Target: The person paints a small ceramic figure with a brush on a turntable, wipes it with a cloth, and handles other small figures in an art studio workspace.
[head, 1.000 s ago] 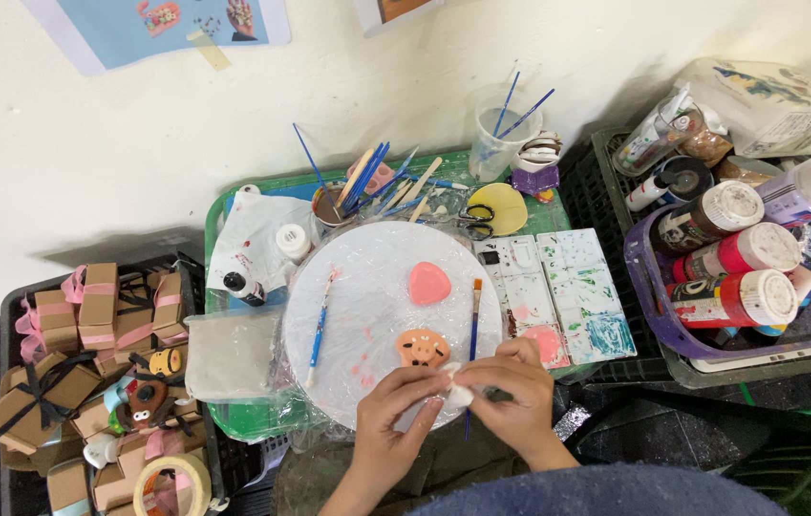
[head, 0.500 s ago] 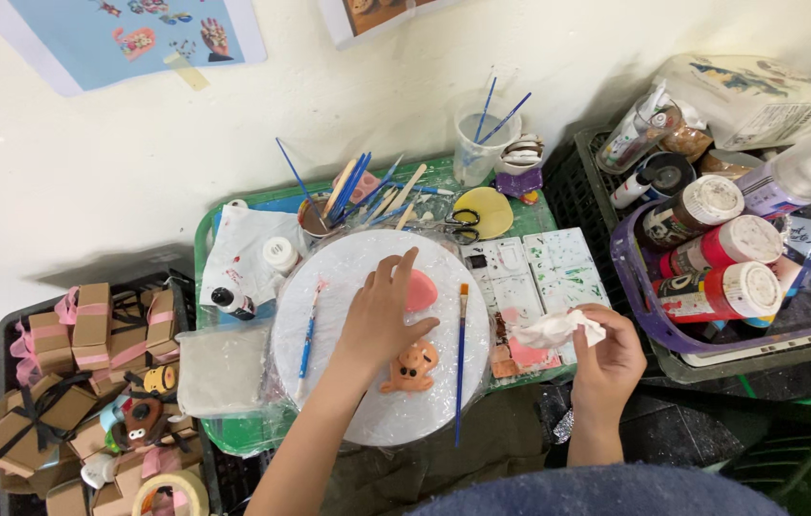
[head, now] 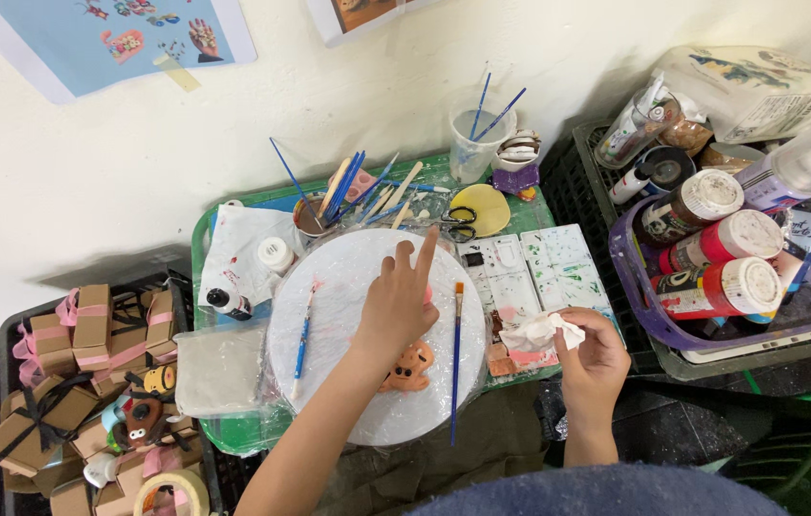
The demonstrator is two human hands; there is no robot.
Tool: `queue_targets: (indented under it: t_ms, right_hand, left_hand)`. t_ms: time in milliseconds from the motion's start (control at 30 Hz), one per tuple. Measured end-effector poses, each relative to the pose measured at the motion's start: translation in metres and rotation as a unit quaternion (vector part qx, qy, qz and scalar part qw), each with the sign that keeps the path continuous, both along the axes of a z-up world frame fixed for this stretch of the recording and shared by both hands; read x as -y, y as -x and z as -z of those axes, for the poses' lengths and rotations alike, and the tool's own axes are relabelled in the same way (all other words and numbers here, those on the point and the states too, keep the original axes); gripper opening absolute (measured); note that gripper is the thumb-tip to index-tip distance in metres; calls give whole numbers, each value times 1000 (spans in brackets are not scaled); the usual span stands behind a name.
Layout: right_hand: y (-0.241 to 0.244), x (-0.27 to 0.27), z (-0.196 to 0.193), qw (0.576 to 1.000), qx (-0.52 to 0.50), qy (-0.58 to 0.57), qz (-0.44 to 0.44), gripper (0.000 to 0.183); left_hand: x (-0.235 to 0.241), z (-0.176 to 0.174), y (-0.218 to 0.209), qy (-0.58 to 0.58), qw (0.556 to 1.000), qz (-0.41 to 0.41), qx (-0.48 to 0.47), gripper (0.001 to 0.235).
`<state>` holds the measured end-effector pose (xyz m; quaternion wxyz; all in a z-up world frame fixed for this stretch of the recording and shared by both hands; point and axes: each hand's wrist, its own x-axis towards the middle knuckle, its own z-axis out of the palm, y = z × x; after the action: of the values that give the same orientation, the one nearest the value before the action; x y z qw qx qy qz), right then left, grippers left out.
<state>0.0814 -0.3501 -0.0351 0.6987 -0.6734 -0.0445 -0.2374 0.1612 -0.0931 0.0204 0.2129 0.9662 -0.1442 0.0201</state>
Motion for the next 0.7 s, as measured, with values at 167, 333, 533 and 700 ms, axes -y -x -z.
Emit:
queue_targets:
  t_ms: [167, 333, 533, 700]
  right_hand:
    - [-1, 1, 2, 1000, 5, 15, 0, 26]
    - [-2, -3, 1, 1000, -7, 25, -10, 26]
    - [-2, -10, -4, 998, -6, 54, -29, 26]
    - [-2, -12, -5, 998, -7, 61, -32, 26]
  left_hand:
    - [-12, -5, 1, 19, 999, 10, 28, 115]
    - [-17, -3, 3, -9, 998, 37, 49, 114]
    - [-21, -6, 6, -39, 996, 26, 82, 113]
    - [-22, -8, 6, -56, 994, 39, 85, 113]
